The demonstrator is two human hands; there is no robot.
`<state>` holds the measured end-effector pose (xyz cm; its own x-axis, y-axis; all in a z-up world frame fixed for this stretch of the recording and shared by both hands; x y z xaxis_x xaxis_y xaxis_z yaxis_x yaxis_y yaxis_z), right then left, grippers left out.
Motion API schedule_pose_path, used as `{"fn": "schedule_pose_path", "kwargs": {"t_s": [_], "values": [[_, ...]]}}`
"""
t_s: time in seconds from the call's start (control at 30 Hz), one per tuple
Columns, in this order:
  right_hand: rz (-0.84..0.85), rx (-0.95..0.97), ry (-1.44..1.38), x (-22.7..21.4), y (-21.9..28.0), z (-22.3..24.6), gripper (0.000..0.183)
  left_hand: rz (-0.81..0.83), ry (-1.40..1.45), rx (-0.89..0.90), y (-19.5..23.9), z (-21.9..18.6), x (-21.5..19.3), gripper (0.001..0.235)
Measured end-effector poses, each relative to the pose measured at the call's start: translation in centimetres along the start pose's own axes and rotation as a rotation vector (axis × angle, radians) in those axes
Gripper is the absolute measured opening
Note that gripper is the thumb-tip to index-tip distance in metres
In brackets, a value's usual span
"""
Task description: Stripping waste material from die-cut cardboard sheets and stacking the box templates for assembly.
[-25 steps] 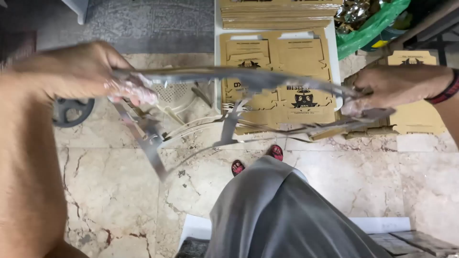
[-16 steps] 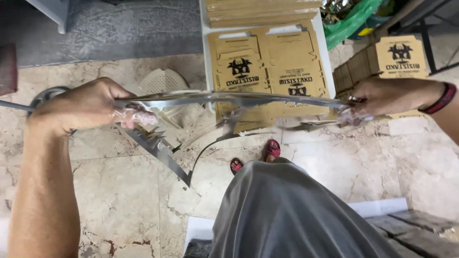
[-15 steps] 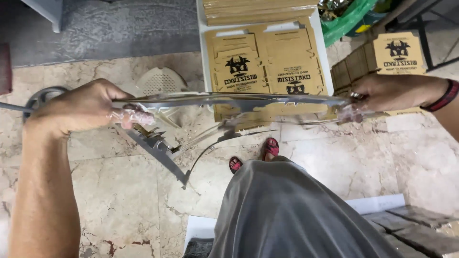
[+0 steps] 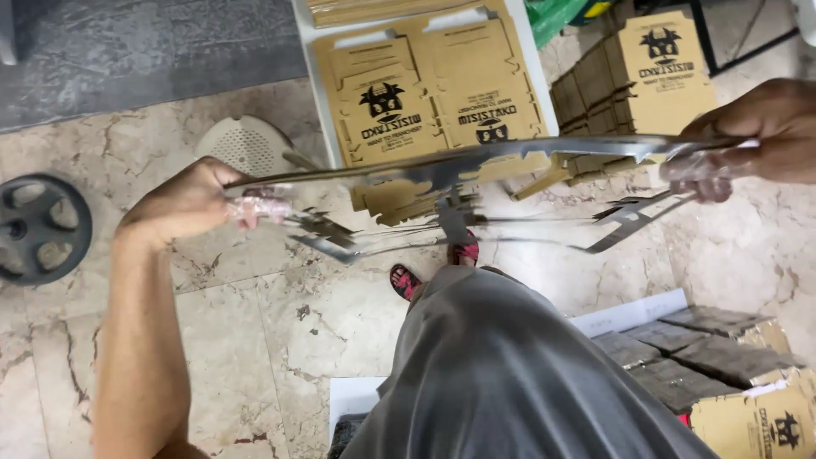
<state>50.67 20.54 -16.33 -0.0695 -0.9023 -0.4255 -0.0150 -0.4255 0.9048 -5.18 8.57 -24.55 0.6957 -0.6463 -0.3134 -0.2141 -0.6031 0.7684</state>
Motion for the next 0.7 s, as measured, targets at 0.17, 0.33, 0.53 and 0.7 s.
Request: {"fn": "schedule_pose_path", "kwargs": {"t_s": [0.17,0.33,0.53,0.7], "values": [[-0.014,-0.882,-0.188,-2.3,-1.9,-7.6,0.037,-0.095,0.009,0.022,-4.9,-5.2,0.1,0.008],[-0.078,-0.392,-0.271,-3.4,3.8,-7.1,0.033,-0.383,-0.460,0.261,-5.4,-16.5,3.7,0.091],[0.012,0.326,-0.345,-3.5,6.6,-10.9,0.027,-0.263,-0.224,0.898,-13.3,-29.1,22.9,0.051],[-0.065,0.344,-0.173,-6.3,8.1,-15.4,0.065,0.104,0.101,0.900,-34.2,-39.4,36.5,0.083]]}}
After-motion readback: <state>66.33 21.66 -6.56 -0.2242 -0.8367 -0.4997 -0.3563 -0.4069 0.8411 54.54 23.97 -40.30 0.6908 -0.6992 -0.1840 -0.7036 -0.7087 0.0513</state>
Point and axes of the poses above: each hand's wrist, its own y-axis away from the middle knuckle, its own x-axis out of the palm, z = x × y, the point moved 10 cm from there along -y, towards the middle knuckle, and after that the axes turned 15 degrees about z, right-handed, at the moved point
